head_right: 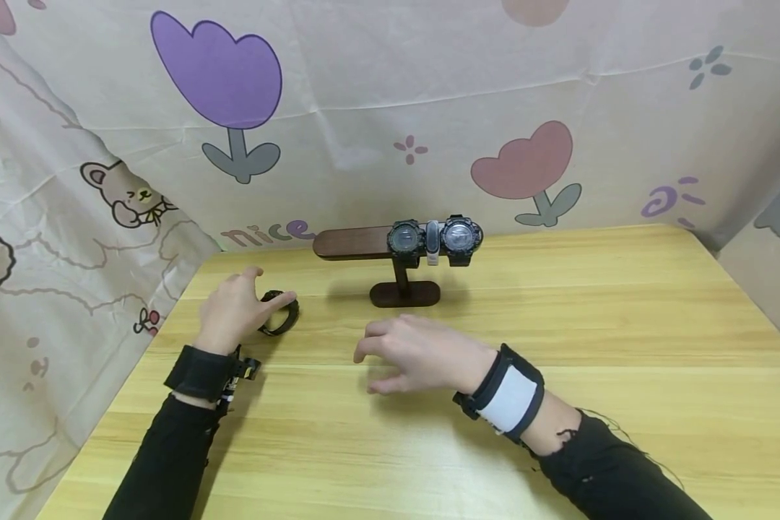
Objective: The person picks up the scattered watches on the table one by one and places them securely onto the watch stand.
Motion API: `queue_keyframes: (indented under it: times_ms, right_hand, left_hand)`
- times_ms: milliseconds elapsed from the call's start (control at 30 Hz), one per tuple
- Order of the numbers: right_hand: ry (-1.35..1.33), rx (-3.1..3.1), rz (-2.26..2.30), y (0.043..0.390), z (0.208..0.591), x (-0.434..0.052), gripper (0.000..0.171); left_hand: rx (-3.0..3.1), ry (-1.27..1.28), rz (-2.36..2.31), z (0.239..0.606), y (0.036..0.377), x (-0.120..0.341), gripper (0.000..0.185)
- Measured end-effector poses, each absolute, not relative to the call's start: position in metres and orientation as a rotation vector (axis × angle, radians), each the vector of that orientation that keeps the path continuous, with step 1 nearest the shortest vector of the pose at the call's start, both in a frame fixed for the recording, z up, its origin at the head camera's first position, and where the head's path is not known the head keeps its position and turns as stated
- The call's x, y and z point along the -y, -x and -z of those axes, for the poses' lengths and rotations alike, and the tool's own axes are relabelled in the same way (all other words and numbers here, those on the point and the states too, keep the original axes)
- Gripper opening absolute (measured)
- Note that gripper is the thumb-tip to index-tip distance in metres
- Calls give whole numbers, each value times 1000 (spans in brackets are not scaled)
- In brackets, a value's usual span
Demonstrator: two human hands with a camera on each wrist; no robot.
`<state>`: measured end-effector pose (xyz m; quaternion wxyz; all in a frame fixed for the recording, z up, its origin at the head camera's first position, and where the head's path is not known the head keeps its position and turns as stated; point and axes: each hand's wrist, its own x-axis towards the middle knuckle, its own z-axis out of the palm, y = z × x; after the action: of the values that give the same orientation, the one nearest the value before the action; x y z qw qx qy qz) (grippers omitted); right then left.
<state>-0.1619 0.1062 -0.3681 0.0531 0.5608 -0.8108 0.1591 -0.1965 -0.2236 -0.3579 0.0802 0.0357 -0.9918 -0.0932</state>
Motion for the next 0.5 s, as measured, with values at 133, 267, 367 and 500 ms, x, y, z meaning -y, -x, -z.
queue_keyframes:
  times_ms: [133,267,367,500]
  right_hand:
    - [-1701,2498,-480,161,368,-105,36]
    - [-1707,2513,-467,161,371,-104,37]
    - [-1709,2521,-455,162,374,-103,38]
    - [-1704,2546,-463,163,377,-103,40]
  left_hand:
    - [3010,-119,271,362,198,224,92]
    - [3037,-132,274,363,200,224,89]
    - [3039,-134,283,365,201,223,80]
    - [3048,-142,280,367,203,223,67]
